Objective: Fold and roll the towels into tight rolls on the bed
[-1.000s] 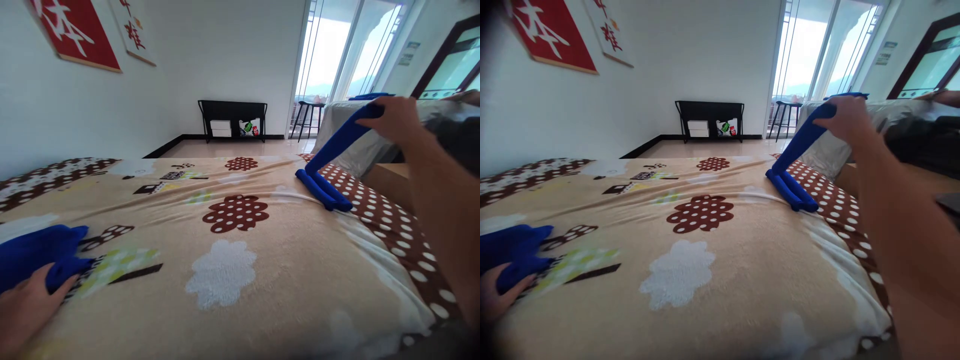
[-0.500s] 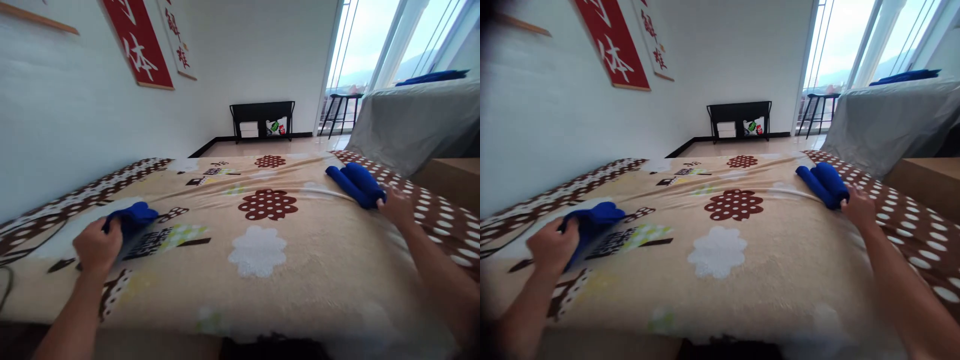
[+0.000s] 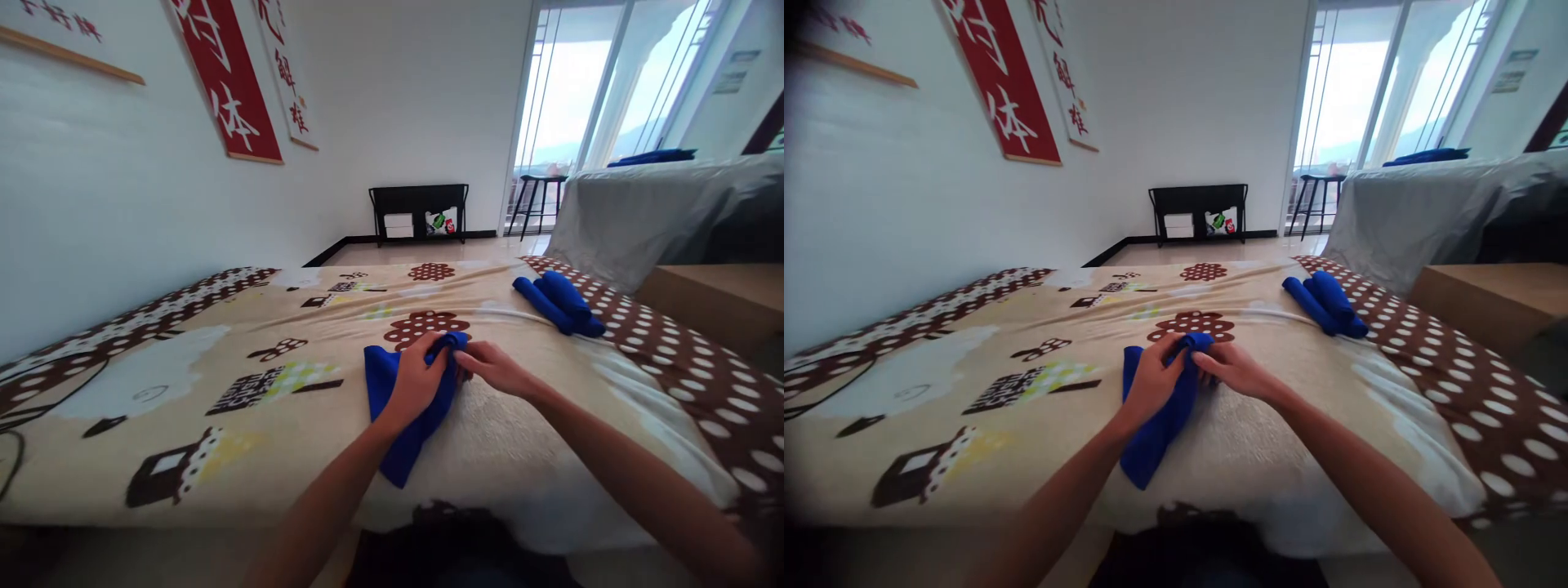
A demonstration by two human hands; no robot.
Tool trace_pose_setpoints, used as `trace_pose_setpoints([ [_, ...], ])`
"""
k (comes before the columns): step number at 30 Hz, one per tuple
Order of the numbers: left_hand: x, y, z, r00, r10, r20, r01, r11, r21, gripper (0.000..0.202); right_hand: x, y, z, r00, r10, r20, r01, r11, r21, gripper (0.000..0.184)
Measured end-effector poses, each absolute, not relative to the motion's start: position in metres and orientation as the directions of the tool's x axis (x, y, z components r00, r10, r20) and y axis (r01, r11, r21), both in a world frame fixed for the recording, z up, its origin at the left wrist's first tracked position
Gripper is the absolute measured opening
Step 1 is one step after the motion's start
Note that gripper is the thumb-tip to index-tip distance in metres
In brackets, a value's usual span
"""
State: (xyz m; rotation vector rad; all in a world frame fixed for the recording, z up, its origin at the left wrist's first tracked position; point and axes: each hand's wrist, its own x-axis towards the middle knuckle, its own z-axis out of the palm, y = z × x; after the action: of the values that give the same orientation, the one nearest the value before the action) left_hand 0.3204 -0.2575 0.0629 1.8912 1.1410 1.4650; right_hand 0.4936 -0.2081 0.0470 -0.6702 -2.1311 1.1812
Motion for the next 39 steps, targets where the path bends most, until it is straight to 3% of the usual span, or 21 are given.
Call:
trace_pose_setpoints([
  [4,0.322,-0.279,0.072,0.158,0.880,0.448,0.193,-0.472,0.860,0.029,0.503,-0.223,0.060,-0.570,0.750,0.336,0.021,0.422,-0.906,0.044],
  [7,0.316,-0.288,0.076,0.240,0.890,0.387,0.183,-0.433,0.882,0.026,0.506,-0.230,0.068,-0.500,0.798,0.336,-0.039,0.366,-0.930,0.037],
  [15,0.308,-0.293,0.082,0.277,0.882,0.382,0.274,-0.453,0.848,0.032,0.494,-0.249,0.079,-0.394,0.862,0.320,-0.174,0.272,-0.946,0.031],
  [20,0.303,-0.298,0.091,0.313,0.863,0.397,0.263,-0.480,0.837,0.032,0.509,-0.237,0.081,-0.385,0.842,0.377,-0.188,0.328,-0.926,0.033],
  [23,0.296,-0.290,0.089,0.203,0.864,0.461,0.230,-0.500,0.835,0.029,0.527,-0.224,0.084,-0.339,0.832,0.439,-0.075,0.441,-0.894,0.030],
  [25,0.286,-0.278,0.086,0.040,0.880,0.472,0.154,-0.473,0.868,0.028,0.543,-0.214,0.084,-0.283,0.804,0.524,0.131,0.573,-0.809,0.029],
  [27,0.271,-0.265,0.085,-0.158,0.882,0.444,0.034,-0.444,0.895,0.026,0.562,-0.203,0.085,-0.247,0.752,0.611,0.383,0.655,-0.651,0.032],
  [30,0.240,-0.250,0.093,-0.367,0.833,0.415,-0.079,-0.472,0.878,0.022,0.597,-0.186,0.086,-0.198,0.745,0.637,0.600,0.606,-0.522,0.037],
  [35,0.173,-0.247,0.125,-0.516,0.726,0.454,-0.065,-0.562,0.825,0.021,0.654,-0.172,0.100,0.014,0.800,0.599,0.545,0.496,-0.675,0.032],
  [39,0.124,-0.263,0.143,-0.541,0.692,0.477,-0.027,-0.582,0.813,0.020,0.695,-0.178,0.122,0.319,0.743,0.589,0.372,0.473,-0.799,0.022],
])
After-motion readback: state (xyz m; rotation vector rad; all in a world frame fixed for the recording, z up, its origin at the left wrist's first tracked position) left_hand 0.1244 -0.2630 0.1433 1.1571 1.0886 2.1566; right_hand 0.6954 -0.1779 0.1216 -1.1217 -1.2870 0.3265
